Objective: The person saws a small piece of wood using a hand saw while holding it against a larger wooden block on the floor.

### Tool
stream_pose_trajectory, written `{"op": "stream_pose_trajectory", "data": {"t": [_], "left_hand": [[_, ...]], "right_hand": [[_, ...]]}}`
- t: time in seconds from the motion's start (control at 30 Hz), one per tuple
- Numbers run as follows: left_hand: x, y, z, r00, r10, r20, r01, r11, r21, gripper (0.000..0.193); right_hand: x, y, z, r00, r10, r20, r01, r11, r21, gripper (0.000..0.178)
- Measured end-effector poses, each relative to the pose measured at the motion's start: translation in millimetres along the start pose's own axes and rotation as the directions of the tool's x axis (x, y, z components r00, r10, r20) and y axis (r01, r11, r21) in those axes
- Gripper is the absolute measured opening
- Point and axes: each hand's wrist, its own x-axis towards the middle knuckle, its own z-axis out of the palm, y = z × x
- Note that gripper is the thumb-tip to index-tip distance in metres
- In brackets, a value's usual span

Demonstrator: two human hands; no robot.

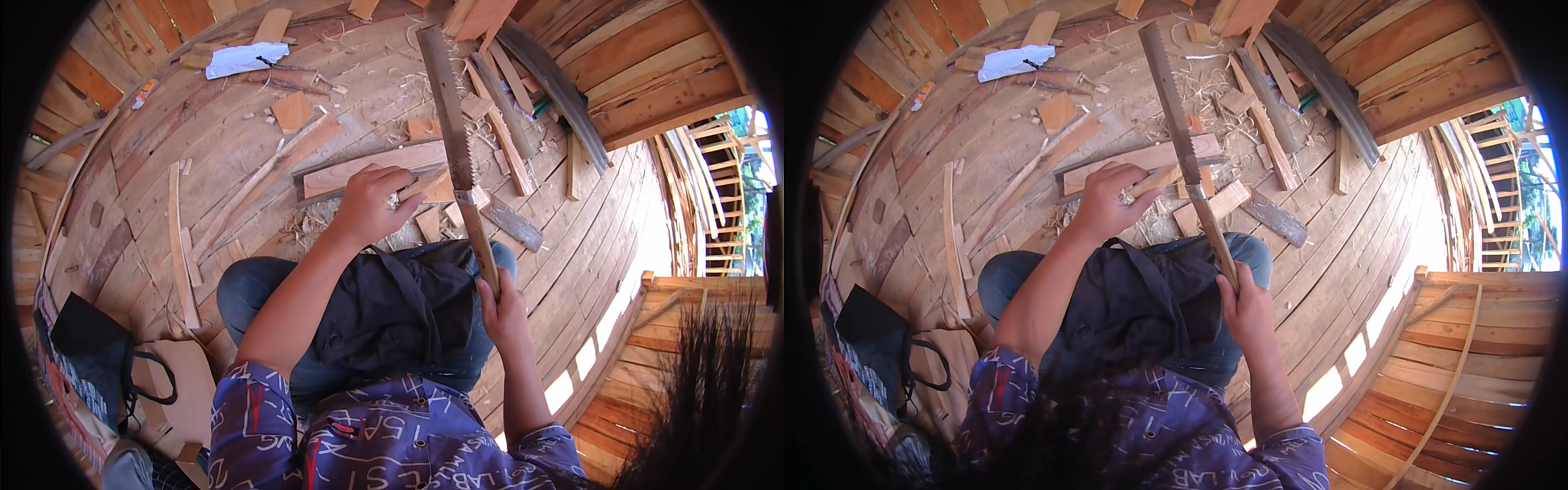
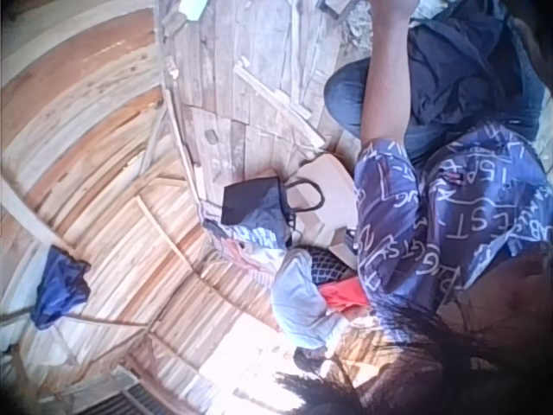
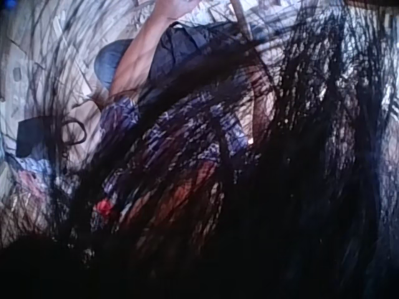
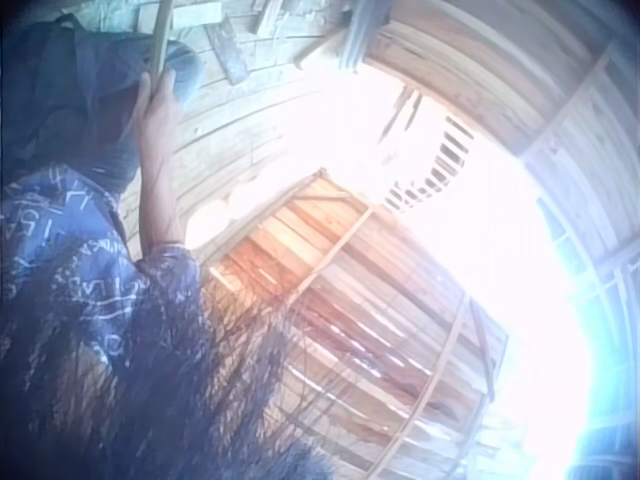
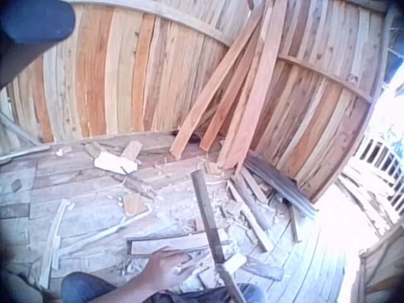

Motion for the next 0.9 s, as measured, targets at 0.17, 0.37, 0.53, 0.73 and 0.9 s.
{"op": "stream_pose_trajectory", "data": {"t": [0.17, 0.37, 0.53, 0.73, 0.9], "left_hand": [[-0.7, 2.2, 2.3, 0.999, -0.033, -0.027, 0.031, 0.997, -0.072, 0.022], [-1.2, 3.5, 2.2, 0.998, -0.060, -0.024, 0.057, 0.994, -0.095, 0.023], [-0.5, 4.5, 1.0, 0.998, -0.060, -0.010, 0.059, 0.995, -0.077, 0.023], [-1.2, 2.8, 3.4, 0.999, -0.021, -0.049, 0.017, 0.995, -0.095, 0.023], [2.4, 4.9, -3.8, 0.998, 0.057, 0.030, -0.058, 0.998, 0.039, 0.021]], "right_hand": [[0.6, 1.8, -0.1, 1.000, -0.001, 0.012, 0.001, 1.000, 0.001, 0.023], [0.3, 0.8, 0.8, 1.000, 0.013, 0.013, -0.013, 1.000, 0.018, 0.023], [0.4, 1.2, 2.7, 1.000, 0.008, -0.004, -0.008, 1.000, 0.026, 0.023], [1.8, -1.5, 2.9, 1.000, 0.026, 0.007, -0.026, 1.000, -0.014, 0.023], [-0.5, -3.9, -2.6, 0.999, 0.011, 0.034, -0.008, 0.997, -0.081, 0.024]]}}
